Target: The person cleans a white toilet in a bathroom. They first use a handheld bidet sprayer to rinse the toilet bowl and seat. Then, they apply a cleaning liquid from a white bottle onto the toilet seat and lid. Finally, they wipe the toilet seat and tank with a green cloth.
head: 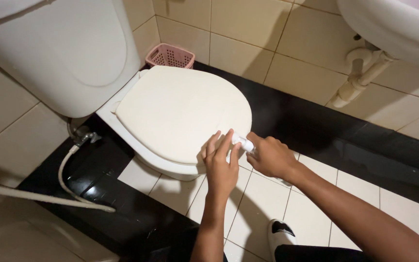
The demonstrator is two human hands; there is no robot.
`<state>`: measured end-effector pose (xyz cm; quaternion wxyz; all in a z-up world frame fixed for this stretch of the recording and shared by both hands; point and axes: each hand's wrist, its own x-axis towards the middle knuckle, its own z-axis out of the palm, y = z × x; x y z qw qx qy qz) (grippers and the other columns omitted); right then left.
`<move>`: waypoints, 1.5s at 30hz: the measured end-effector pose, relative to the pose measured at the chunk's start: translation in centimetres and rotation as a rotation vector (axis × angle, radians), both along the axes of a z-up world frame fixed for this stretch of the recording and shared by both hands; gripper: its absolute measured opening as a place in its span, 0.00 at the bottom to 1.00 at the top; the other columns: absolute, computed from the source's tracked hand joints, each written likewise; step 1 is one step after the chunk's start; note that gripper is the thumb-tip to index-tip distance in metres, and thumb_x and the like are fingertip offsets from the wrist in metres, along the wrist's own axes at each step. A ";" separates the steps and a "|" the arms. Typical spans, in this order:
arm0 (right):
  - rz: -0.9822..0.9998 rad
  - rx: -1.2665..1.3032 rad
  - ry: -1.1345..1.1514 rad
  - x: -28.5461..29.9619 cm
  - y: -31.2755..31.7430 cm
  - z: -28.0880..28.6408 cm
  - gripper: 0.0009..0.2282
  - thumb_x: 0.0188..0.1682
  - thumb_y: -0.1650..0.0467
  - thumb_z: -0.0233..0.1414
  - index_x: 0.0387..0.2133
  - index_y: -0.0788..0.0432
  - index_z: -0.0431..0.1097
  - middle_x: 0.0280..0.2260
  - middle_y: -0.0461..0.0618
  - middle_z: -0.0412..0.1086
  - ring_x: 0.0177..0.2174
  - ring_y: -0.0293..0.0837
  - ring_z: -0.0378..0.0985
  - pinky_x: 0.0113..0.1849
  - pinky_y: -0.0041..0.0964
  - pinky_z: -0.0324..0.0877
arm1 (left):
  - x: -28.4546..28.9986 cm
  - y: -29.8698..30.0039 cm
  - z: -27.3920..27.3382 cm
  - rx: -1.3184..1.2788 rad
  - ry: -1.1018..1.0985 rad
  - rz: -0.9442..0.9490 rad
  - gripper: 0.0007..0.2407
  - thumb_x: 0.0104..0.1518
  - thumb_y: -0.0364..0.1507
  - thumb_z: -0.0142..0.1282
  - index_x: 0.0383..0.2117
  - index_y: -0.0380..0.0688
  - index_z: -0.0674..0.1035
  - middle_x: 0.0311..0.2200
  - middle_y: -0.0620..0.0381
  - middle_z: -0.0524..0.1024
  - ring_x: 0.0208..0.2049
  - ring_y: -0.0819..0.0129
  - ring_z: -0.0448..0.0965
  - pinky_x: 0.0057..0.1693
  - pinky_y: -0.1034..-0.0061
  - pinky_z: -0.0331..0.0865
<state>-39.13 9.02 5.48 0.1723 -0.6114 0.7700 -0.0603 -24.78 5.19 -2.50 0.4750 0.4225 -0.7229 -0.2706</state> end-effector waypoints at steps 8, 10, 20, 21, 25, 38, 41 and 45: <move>0.015 -0.008 -0.057 1.5 -0.9 1.6 0.30 0.43 0.67 0.56 0.62 0.48 0.57 0.30 0.64 0.78 0.33 0.62 0.82 0.40 0.54 0.76 | 0.6 -0.6 -0.2 -0.133 0.017 0.065 0.17 0.63 0.31 0.57 0.58 0.46 0.78 0.56 0.45 0.76 0.64 0.50 0.66 0.66 0.54 0.57; 0.038 -0.013 -0.044 1.7 -1.2 1.5 0.31 0.42 0.68 0.56 0.63 0.46 0.56 0.29 0.65 0.77 0.34 0.63 0.82 0.40 0.55 0.76 | 0.8 -0.5 -0.1 -0.153 0.027 0.065 0.17 0.64 0.31 0.57 0.59 0.44 0.77 0.56 0.46 0.76 0.65 0.49 0.65 0.66 0.55 0.58; 0.077 -0.078 -0.065 2.0 -3.2 0.0 0.21 0.44 0.67 0.57 0.53 0.51 0.66 0.32 0.59 0.79 0.35 0.60 0.83 0.40 0.53 0.77 | 2.1 -1.1 0.1 -0.136 -0.013 0.109 0.18 0.66 0.31 0.54 0.61 0.45 0.75 0.56 0.44 0.76 0.66 0.50 0.64 0.67 0.56 0.56; 0.075 -0.091 -0.084 2.2 -3.3 0.0 0.22 0.44 0.67 0.57 0.53 0.51 0.66 0.32 0.59 0.79 0.35 0.59 0.84 0.40 0.52 0.78 | 2.3 -1.0 0.3 -0.137 -0.031 0.120 0.18 0.65 0.31 0.54 0.62 0.45 0.75 0.57 0.43 0.76 0.66 0.50 0.63 0.67 0.56 0.55; 0.096 -0.092 -0.093 3.4 -3.6 1.9 0.26 0.43 0.68 0.57 0.58 0.49 0.62 0.31 0.62 0.78 0.35 0.61 0.83 0.40 0.53 0.77 | 3.0 -1.0 1.1 -0.100 -0.023 0.104 0.21 0.66 0.30 0.52 0.65 0.43 0.70 0.54 0.48 0.79 0.69 0.48 0.60 0.70 0.54 0.52; 0.221 -0.056 -0.011 6.4 -5.7 2.1 0.20 0.45 0.65 0.56 0.52 0.49 0.68 0.31 0.59 0.78 0.34 0.58 0.84 0.39 0.52 0.78 | 7.4 -0.7 2.4 -0.164 -0.032 0.143 0.22 0.65 0.30 0.53 0.66 0.38 0.69 0.58 0.43 0.76 0.69 0.43 0.61 0.70 0.51 0.48; 0.249 -0.080 0.003 7.4 -5.6 2.5 0.24 0.45 0.65 0.55 0.57 0.47 0.64 0.30 0.60 0.78 0.33 0.59 0.83 0.38 0.53 0.77 | 8.2 -0.6 2.7 -0.173 -0.041 0.182 0.22 0.64 0.30 0.54 0.65 0.39 0.70 0.57 0.42 0.76 0.68 0.44 0.63 0.70 0.51 0.48; 0.256 -0.085 -0.014 9.0 -5.3 3.6 0.30 0.44 0.66 0.56 0.63 0.45 0.57 0.28 0.62 0.77 0.32 0.61 0.82 0.38 0.54 0.76 | 9.0 -0.8 2.4 -0.181 -0.030 0.215 0.23 0.64 0.31 0.54 0.65 0.38 0.70 0.56 0.43 0.78 0.68 0.45 0.63 0.70 0.52 0.49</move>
